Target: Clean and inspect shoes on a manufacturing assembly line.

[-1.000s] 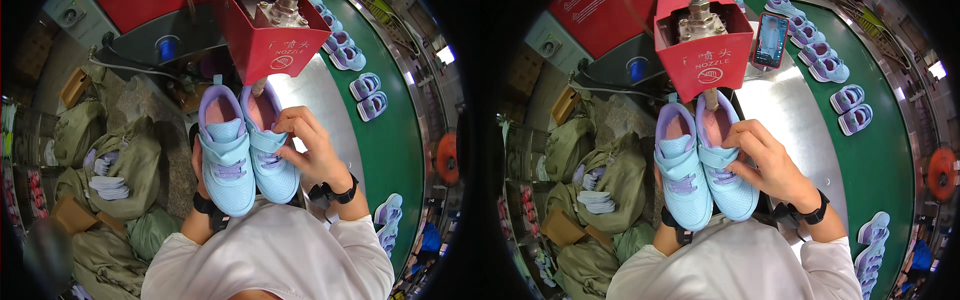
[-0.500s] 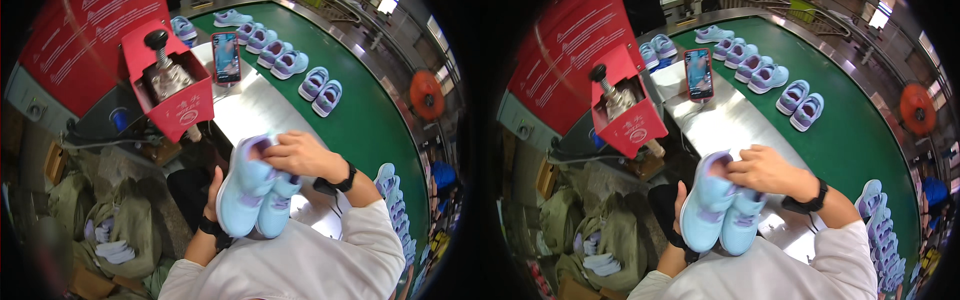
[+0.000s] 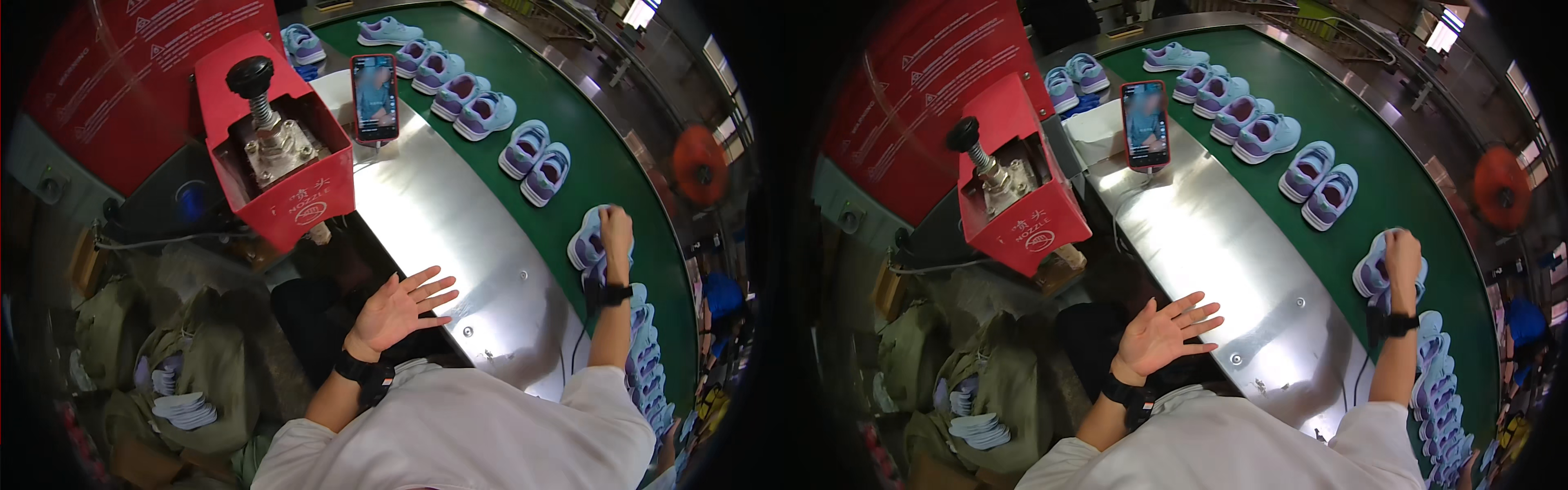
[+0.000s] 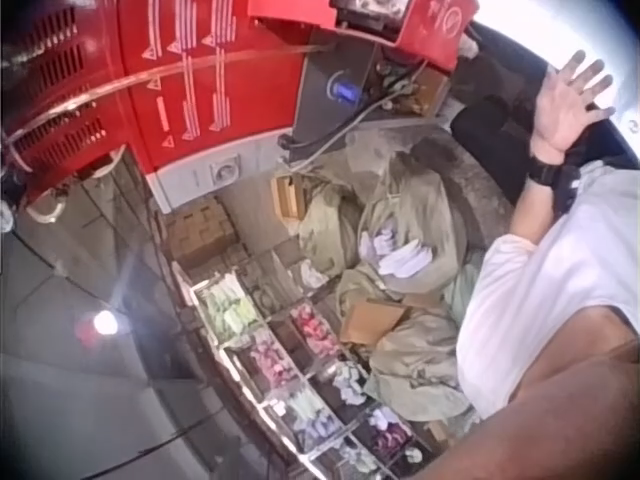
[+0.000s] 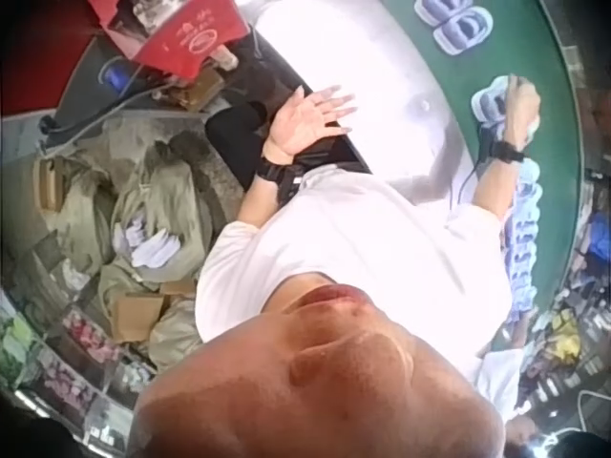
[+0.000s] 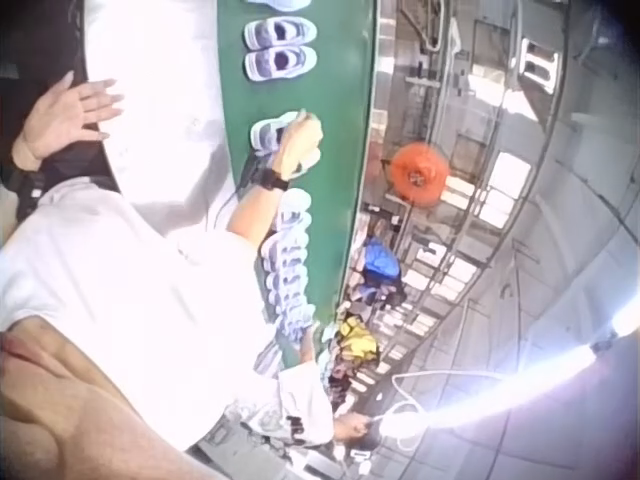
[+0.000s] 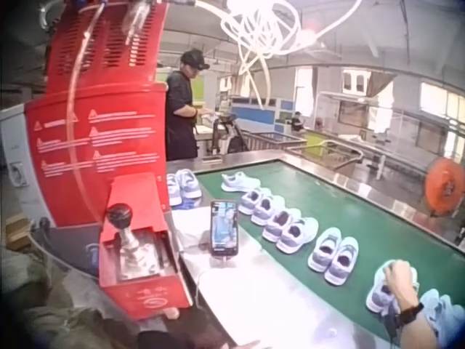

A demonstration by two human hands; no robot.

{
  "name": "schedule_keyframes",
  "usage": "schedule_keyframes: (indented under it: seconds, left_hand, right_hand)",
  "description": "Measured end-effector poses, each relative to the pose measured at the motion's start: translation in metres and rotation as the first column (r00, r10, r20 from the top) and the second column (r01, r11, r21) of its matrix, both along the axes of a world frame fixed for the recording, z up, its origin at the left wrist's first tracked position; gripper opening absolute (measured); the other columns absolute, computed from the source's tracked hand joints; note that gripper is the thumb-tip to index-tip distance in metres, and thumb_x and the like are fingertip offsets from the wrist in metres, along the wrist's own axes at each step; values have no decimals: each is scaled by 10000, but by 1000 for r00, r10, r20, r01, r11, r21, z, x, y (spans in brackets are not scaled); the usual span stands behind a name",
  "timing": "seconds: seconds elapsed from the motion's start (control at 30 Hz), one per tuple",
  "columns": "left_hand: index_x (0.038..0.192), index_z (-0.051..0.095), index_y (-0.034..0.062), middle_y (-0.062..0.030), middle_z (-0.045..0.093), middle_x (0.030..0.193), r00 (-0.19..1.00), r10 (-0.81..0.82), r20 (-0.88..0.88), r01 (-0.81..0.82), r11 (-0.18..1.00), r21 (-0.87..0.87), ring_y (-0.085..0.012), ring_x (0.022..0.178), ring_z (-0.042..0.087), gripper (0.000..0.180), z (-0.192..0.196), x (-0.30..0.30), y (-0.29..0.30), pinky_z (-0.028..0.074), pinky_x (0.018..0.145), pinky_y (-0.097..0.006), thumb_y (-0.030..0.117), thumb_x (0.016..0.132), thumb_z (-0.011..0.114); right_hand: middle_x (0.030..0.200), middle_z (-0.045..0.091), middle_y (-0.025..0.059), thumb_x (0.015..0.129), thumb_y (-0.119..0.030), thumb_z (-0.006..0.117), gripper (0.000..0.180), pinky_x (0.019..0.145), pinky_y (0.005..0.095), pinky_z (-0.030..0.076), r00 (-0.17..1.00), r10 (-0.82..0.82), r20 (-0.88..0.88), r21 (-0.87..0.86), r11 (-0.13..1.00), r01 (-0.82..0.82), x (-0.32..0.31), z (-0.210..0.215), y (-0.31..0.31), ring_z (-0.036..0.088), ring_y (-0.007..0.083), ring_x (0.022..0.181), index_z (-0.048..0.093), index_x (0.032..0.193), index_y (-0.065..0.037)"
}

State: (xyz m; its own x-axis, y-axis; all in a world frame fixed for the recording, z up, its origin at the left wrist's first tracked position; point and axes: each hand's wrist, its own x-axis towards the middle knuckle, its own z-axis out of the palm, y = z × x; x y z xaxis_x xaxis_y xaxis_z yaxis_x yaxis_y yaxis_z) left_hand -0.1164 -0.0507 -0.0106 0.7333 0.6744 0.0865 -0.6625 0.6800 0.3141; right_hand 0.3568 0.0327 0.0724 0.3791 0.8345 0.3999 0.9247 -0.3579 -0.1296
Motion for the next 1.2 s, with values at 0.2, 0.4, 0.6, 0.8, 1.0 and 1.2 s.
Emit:
schedule_keyframes:
  seconds: [0.2, 0.4, 0.6, 0.8, 1.0, 1.2]
  left_hand:
    - [1515, 284, 29, -216, 336, 1541, 991, 79, -108, -82, 996, -22, -344, 1422, 343, 728, 5, -1, -15, 278, 1152, -541, 535, 1005, 406]
    - [1481, 346, 25, -189, 421, 1487, 987, 128, -96, -136, 987, -81, -311, 1370, 416, 685, 3, 0, -28, 327, 1128, -505, 508, 1005, 438]
    - [1463, 376, 17, -190, 443, 1467, 983, 105, -150, -127, 981, -147, -321, 1362, 426, 694, -5, -7, -27, 343, 1121, -519, 544, 1012, 385]
    - [1534, 267, 66, -170, 367, 1530, 970, 223, -93, -229, 972, -59, -303, 1416, 363, 938, 22, 22, -6, 293, 1164, -497, 772, 916, 275]
    - [1500, 324, 77, -123, 490, 1425, 910, 414, -25, -415, 907, -66, -247, 1281, 516, 917, -15, -2, -34, 439, 1077, -422, 758, 892, 411]
    - [1463, 407, 100, -112, 550, 1377, 867, 458, 194, -412, 880, -238, -256, 1222, 568, 894, -16, -24, -64, 448, 1063, -422, 786, 894, 342]
  right_hand:
    - [1172, 663, 246, 863, -650, 561, 710, 900, 508, 514, 988, -129, -89, -320, 943, 95, -86, -9, 119, 636, 421, 1099, 687, 1123, -2]
    - [1116, 689, 212, 773, -473, 732, 561, 863, 454, 526, 959, -116, -257, -272, 961, 43, 1, -28, 150, 662, 383, 1042, 700, 1096, -15]
    - [812, 670, 188, 795, -243, 685, 276, 690, 375, 505, 840, 463, -282, -112, 854, -508, -67, 32, 52, 650, 282, 711, 686, 885, 18]
    - [1139, 631, 6, 664, -74, 747, 273, 1111, 546, 307, 69, 996, -61, -231, 53, -972, -210, 89, 2, 527, 268, 1160, 669, 923, -111]
    - [1254, 616, 7, 755, -232, 731, 250, 1098, 470, 388, -231, 969, 86, -279, -199, -939, -288, 78, -23, 566, 193, 1190, 692, 968, -108]
    - [1105, 632, 114, 775, -167, 784, 370, 720, 366, 544, 145, 817, -558, -183, 49, -982, -295, 71, -68, 653, 300, 877, 634, 1085, -30]
